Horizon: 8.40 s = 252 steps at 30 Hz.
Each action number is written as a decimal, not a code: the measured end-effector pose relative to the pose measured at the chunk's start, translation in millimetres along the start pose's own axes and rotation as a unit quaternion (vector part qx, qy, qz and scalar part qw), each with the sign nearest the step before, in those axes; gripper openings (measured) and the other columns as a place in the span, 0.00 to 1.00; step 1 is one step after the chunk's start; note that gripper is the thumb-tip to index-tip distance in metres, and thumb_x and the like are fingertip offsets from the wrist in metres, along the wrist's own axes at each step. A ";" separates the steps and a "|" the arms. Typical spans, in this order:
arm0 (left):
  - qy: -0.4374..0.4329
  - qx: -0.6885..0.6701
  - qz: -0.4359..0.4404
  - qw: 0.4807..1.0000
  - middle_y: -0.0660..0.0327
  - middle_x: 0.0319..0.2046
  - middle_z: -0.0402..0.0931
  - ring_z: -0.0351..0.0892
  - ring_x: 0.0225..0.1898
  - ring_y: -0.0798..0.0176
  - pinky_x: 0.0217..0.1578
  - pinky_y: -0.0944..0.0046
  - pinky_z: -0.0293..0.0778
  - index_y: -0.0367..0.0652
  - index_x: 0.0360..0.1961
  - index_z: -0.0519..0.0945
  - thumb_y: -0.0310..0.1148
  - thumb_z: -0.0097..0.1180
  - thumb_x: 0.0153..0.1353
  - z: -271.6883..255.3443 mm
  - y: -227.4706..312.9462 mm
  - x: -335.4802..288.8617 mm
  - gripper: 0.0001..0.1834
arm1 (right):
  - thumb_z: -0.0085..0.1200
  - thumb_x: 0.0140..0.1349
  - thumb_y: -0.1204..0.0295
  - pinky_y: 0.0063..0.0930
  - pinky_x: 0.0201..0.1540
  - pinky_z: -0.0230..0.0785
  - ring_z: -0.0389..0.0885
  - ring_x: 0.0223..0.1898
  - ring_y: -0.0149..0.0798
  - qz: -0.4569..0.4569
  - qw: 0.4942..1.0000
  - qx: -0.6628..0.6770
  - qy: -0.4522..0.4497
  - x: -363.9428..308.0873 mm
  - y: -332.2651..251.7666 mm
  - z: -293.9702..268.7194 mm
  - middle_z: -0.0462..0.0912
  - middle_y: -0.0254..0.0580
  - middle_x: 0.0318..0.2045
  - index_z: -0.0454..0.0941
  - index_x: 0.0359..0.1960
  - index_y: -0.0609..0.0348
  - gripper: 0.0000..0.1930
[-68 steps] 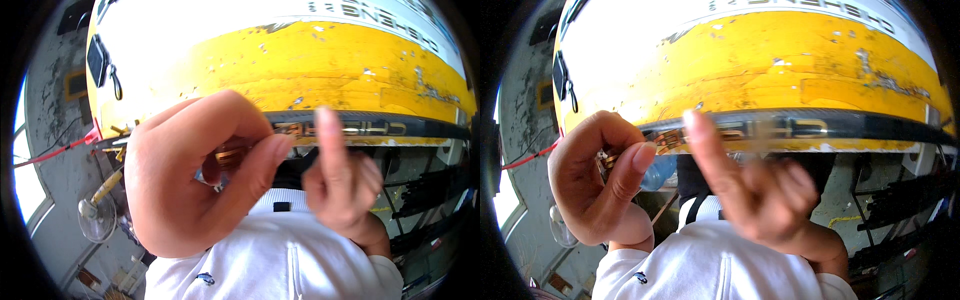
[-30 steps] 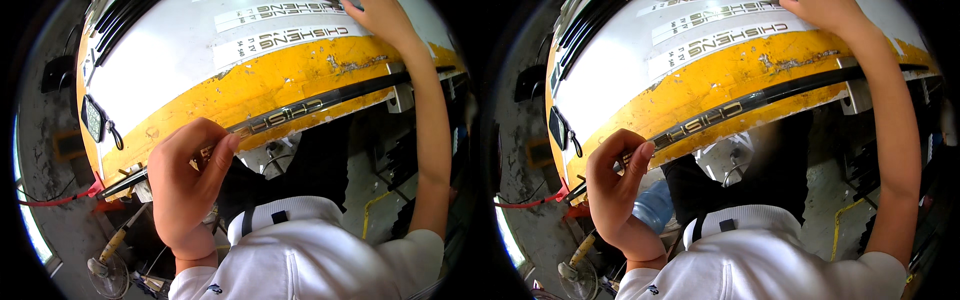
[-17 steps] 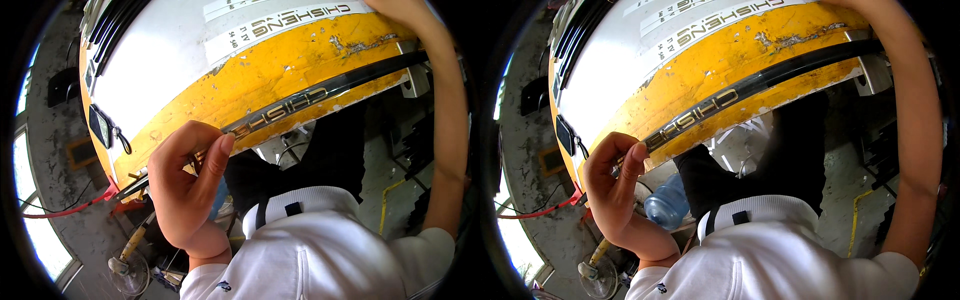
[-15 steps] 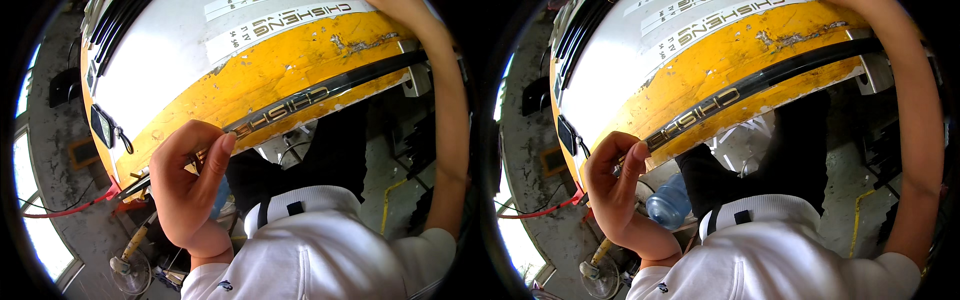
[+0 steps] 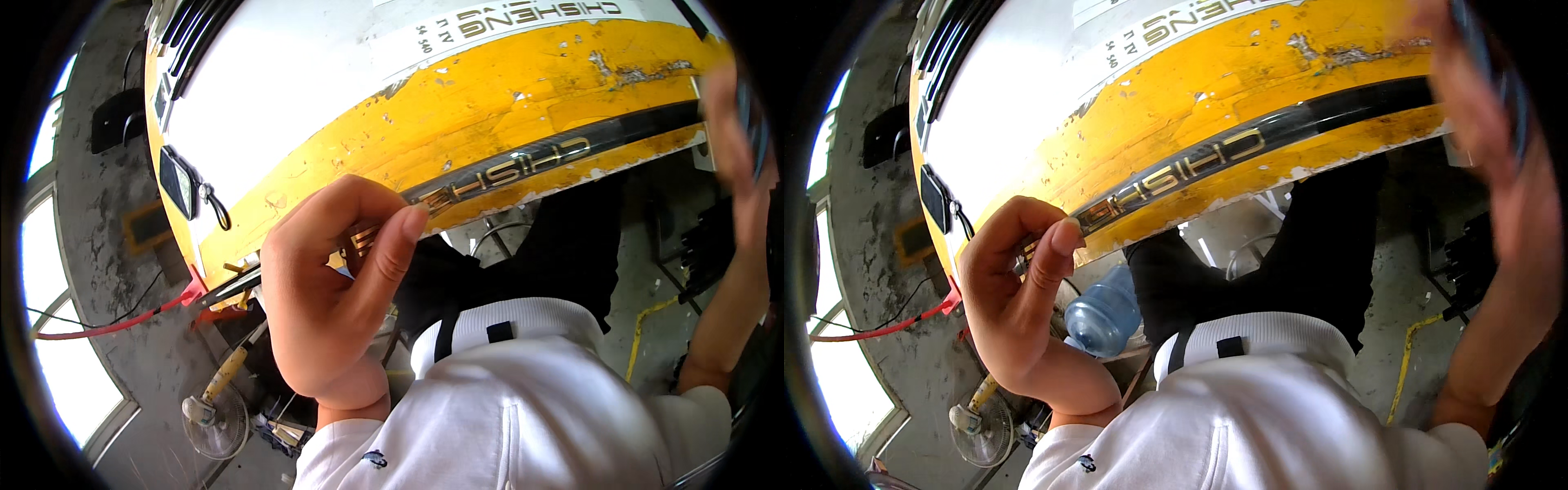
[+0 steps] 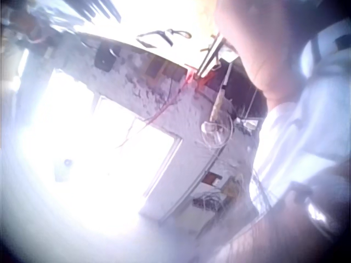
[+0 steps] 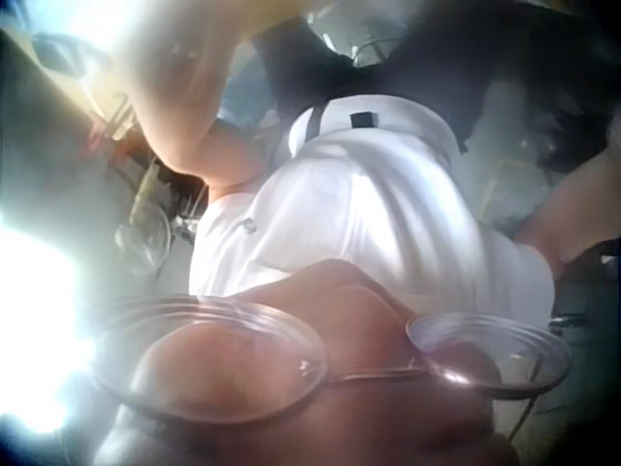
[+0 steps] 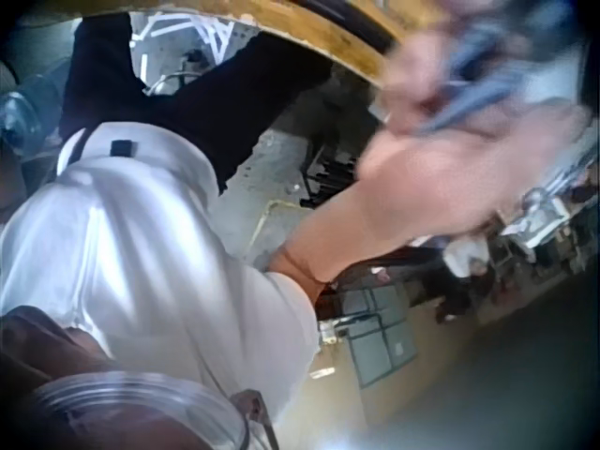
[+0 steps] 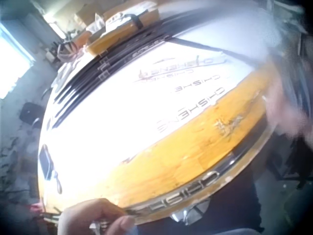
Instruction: The person applies adhesive labels to a fishing rod section, using a small pair of pliers to adjust the label and smoothing it down onto the rod by hand.
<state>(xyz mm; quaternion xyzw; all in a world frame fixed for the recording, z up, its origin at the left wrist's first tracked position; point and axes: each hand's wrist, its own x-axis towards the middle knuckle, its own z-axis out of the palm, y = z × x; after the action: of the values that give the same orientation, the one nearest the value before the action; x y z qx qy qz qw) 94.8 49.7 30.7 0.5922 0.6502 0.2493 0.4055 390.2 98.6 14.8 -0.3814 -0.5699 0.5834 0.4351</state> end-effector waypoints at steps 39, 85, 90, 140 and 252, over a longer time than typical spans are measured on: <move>-0.049 0.029 0.008 0.998 0.64 0.20 0.70 0.60 0.21 0.77 0.23 0.75 0.53 0.36 0.25 0.73 0.35 0.60 0.58 -8.1 -2.2 7.0 0.13 | 0.35 0.65 0.37 0.19 0.20 0.47 0.53 0.16 0.24 0.333 0.761 0.541 -0.131 -47.7 61.6 150.4 0.60 0.31 0.15 0.61 0.30 0.55 0.30; -0.080 0.012 0.023 0.996 0.62 0.20 0.70 0.61 0.21 0.75 0.24 0.75 0.54 0.34 0.25 0.73 0.30 0.63 0.48 -11.3 -4.5 9.5 0.12 | 0.31 0.68 0.41 0.20 0.18 0.47 0.52 0.15 0.24 0.321 0.739 0.587 -0.079 -36.5 59.1 163.2 0.57 0.30 0.15 0.59 0.30 0.54 0.27; -0.084 0.020 0.011 0.996 0.62 0.20 0.70 0.61 0.21 0.75 0.23 0.75 0.54 0.34 0.25 0.73 0.30 0.64 0.49 -12.4 -2.7 10.1 0.12 | 0.30 0.69 0.41 0.20 0.17 0.46 0.51 0.15 0.24 0.338 0.732 0.587 -0.071 -34.1 55.0 161.6 0.56 0.30 0.15 0.59 0.29 0.54 0.27; 0.152 -0.242 0.227 0.931 0.49 0.48 0.75 0.76 0.50 0.54 0.57 0.54 0.65 0.34 0.50 0.72 0.32 0.48 0.65 -48.4 -58.6 1.4 0.16 | 0.44 0.68 0.59 0.17 0.32 0.62 0.72 0.29 0.26 -0.212 0.672 -0.670 0.235 36.0 55.8 20.4 0.79 0.38 0.52 0.72 0.60 0.51 0.21; -0.070 -0.511 0.249 0.820 0.52 0.46 0.71 0.70 0.49 0.58 0.62 0.49 0.60 0.33 0.53 0.67 0.34 0.37 0.68 -77.7 -105.8 17.8 0.18 | 0.67 0.37 0.80 0.24 0.30 0.61 0.67 0.24 0.32 -0.305 0.819 -0.481 0.068 -4.1 74.9 121.0 0.75 0.33 0.27 0.81 0.41 0.60 0.23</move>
<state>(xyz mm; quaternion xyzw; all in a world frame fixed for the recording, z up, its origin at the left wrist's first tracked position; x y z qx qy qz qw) -28.6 60.7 -16.1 0.4578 0.2295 0.5962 0.6183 272.2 56.6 -52.9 -0.3877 -0.8342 0.0458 0.3895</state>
